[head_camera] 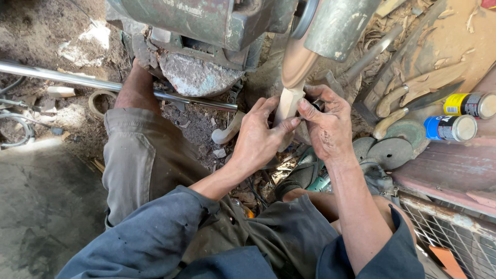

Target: The person holds a small wooden piece against a rotating grinding wheel, shaping and smoothing its edges. The person repeatedly repositions the wood to grind different sides and occasionally pauses to inspect the surface before continuing.

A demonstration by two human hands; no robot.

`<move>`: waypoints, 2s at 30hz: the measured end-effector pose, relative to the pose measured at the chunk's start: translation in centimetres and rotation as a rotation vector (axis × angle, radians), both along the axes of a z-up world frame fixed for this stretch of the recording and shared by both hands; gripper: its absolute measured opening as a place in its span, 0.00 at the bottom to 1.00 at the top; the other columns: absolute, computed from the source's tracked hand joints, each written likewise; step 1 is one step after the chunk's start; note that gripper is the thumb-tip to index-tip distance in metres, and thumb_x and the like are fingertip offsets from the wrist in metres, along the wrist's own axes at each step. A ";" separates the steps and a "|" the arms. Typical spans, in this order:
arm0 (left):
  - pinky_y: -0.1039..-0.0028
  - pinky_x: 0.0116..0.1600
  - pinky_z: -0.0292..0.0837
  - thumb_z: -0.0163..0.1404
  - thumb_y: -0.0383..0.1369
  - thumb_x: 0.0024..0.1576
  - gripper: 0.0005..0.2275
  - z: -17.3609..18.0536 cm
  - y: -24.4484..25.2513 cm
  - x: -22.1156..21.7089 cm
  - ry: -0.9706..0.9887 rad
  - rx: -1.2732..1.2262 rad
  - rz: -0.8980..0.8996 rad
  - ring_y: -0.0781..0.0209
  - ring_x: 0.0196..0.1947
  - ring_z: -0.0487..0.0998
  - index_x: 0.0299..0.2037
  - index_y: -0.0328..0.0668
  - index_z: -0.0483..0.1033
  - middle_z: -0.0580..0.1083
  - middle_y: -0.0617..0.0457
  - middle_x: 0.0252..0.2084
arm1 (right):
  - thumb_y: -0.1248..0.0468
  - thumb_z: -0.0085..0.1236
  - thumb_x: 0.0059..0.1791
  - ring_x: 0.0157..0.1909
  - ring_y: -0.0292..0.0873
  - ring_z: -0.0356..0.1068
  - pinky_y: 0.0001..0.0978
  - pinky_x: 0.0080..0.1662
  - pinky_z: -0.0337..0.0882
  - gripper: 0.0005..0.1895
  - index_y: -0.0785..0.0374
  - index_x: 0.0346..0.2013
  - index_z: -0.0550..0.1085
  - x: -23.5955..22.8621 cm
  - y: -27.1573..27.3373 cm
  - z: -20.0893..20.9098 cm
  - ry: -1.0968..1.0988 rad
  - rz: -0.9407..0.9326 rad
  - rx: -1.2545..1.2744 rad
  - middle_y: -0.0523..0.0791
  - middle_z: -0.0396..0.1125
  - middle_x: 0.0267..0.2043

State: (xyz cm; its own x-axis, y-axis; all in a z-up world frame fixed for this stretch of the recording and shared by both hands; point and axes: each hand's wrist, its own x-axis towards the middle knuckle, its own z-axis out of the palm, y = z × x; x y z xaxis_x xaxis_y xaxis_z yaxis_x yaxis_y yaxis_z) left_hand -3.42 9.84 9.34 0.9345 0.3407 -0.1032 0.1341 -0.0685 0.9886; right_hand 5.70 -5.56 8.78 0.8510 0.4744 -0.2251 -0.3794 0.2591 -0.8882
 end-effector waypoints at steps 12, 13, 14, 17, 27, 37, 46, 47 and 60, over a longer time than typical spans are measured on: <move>0.68 0.51 0.78 0.61 0.35 0.55 0.23 -0.7 0.3 0.0 0.037 -0.196 -0.014 0.57 0.48 0.82 0.58 0.28 0.72 0.79 0.41 0.50 | 0.73 0.66 0.49 0.54 0.42 0.72 0.35 0.58 0.73 0.22 0.77 0.57 0.73 0.4 0.4 1.3 -0.012 0.062 -0.069 0.51 0.73 0.53; 0.69 0.52 0.78 0.62 0.35 0.55 0.24 -0.6 0.3 0.2 0.044 -0.231 -0.011 0.58 0.49 0.82 0.59 0.29 0.72 0.80 0.41 0.50 | 0.73 0.66 0.49 0.54 0.42 0.72 0.35 0.58 0.73 0.22 0.77 0.56 0.74 0.5 0.5 1.3 -0.033 0.051 -0.078 0.51 0.73 0.53; 0.69 0.51 0.79 0.61 0.35 0.55 0.24 -0.5 0.3 0.1 0.052 -0.251 -0.012 0.59 0.48 0.82 0.59 0.29 0.72 0.81 0.41 0.49 | 0.73 0.66 0.49 0.53 0.42 0.73 0.35 0.58 0.73 0.21 0.77 0.56 0.74 0.5 0.5 1.1 -0.046 0.041 -0.088 0.51 0.73 0.52; 0.70 0.49 0.79 0.61 0.34 0.54 0.25 -0.1 0.2 -0.2 0.072 -0.264 -0.007 0.61 0.45 0.83 0.60 0.29 0.71 0.82 0.41 0.46 | 0.75 0.66 0.48 0.52 0.41 0.73 0.33 0.55 0.74 0.21 0.77 0.55 0.74 0.2 0.5 0.8 -0.070 0.022 -0.110 0.50 0.73 0.52; 0.71 0.54 0.77 0.61 0.31 0.54 0.26 -1.2 0.2 0.1 0.047 -0.296 -0.003 0.62 0.50 0.81 0.62 0.26 0.70 0.80 0.41 0.51 | 0.73 0.64 0.48 0.54 0.40 0.73 0.31 0.57 0.74 0.25 0.78 0.59 0.72 0.1 0.5 2.0 0.011 0.056 -0.168 0.52 0.73 0.55; 0.72 0.58 0.75 0.57 0.31 0.58 0.27 -2.2 0.3 0.1 0.028 -0.455 -0.077 0.62 0.54 0.78 0.65 0.24 0.65 0.78 0.40 0.55 | 0.73 0.67 0.47 0.52 0.40 0.73 0.31 0.55 0.74 0.27 0.78 0.59 0.71 0.3 0.6 1.4 -0.083 0.059 -0.154 0.52 0.73 0.53; 0.71 0.55 0.75 0.59 0.32 0.55 0.31 -1.4 0.5 0.0 0.098 -0.375 -0.119 0.61 0.51 0.78 0.66 0.26 0.61 0.76 0.41 0.54 | 0.72 0.69 0.47 0.48 0.38 0.73 0.29 0.50 0.75 0.24 0.76 0.56 0.73 -0.3 1.3 1.7 -0.188 0.012 -0.252 0.50 0.73 0.48; 0.71 0.55 0.76 0.59 0.32 0.55 0.30 -1.3 0.3 0.1 0.118 -0.378 -0.098 0.61 0.50 0.79 0.66 0.26 0.62 0.77 0.41 0.53 | 0.72 0.69 0.47 0.48 0.37 0.72 0.29 0.50 0.75 0.24 0.76 0.55 0.73 -0.3 1.5 1.8 -0.200 0.011 -0.269 0.49 0.73 0.48; 0.72 0.59 0.73 0.58 0.30 0.58 0.29 -3.3 -0.2 -0.1 -0.006 -0.607 -0.074 0.62 0.55 0.76 0.67 0.24 0.62 0.76 0.41 0.57 | 0.72 0.68 0.48 0.50 0.37 0.72 0.28 0.51 0.73 0.22 0.74 0.55 0.73 -0.4 1.4 1.8 -0.137 0.065 -0.225 0.48 0.73 0.50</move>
State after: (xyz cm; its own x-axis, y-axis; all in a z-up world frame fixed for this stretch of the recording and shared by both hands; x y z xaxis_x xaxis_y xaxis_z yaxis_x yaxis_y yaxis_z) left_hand -3.48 9.59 5.99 0.9547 0.1565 -0.2532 0.1449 0.4988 0.8545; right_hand 5.32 -4.18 10.61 0.8502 0.4801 -0.2159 -0.2608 0.0280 -0.9650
